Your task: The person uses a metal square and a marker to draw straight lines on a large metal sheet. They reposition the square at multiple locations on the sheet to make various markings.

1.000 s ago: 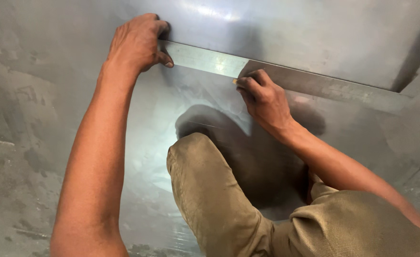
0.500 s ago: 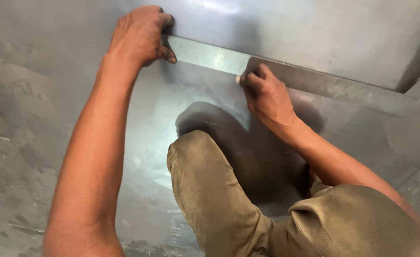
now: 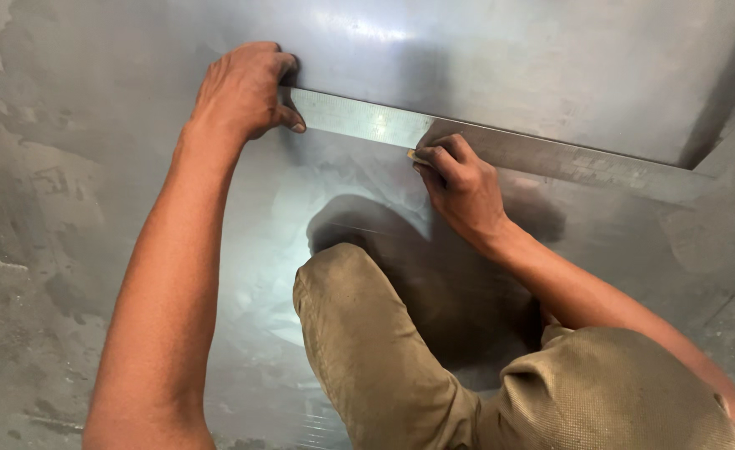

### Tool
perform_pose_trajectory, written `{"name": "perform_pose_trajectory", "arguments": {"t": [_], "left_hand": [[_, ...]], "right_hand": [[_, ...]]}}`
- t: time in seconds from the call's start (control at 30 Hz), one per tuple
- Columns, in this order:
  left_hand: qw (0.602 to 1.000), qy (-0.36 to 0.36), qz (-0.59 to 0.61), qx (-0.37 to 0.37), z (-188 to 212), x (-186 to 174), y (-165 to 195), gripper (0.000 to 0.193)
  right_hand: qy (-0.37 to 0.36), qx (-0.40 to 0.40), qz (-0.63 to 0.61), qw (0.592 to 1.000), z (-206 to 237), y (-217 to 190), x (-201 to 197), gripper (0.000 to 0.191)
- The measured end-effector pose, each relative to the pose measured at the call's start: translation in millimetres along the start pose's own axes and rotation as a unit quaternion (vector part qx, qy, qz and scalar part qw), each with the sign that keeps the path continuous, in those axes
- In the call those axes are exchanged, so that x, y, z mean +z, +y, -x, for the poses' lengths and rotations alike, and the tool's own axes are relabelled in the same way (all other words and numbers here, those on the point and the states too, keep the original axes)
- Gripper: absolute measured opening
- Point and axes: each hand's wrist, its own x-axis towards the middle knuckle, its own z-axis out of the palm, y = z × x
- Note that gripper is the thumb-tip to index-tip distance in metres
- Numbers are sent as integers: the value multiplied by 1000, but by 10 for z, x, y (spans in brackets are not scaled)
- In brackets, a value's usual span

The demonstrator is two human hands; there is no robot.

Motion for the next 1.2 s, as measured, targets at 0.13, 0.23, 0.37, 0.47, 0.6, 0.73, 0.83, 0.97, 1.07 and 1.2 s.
{"name": "perform_pose_trajectory", "arguments": {"t": [0.13,0.23,0.37,0.47,0.6,0.73,0.83,0.97,1.07,1.2], "left_hand": [[1000,-2,0,10,9,-2,-7,58],[1000,8,2,25,20,-12,-14,59],[1000,4,3,27,0,-40,-9,57],[1000,-14,4,-9,-19,-53,11,58],[1000,-14,2,-1,-20,-67,19,57],[1000,-1,4,16,-5,-74,13,59],[1000,-9,6,6,0,-66,14,58],[999,-28,12,-26,-7,-52,12,55],[1000,-13,1,0,-3,-41,4,56],[999,23,21,25,16,-39,-8,61]], "right_hand": [[-32,14,25,999,51,121,59,9],[-118,54,-5,992,110,248,137,11],[-274,-17,-98,957,225,240,161,18],[-177,62,-105,977,207,157,119,13],[-8,9,-49,999,21,50,117,14],[9,-6,-14,1000,-66,-43,101,16],[7,-11,-12,1000,-75,-66,85,15],[-4,-27,-11,1000,-68,-29,89,13],[-35,-14,18,999,-60,40,116,9],[-86,38,9,996,-16,138,148,7]]}}
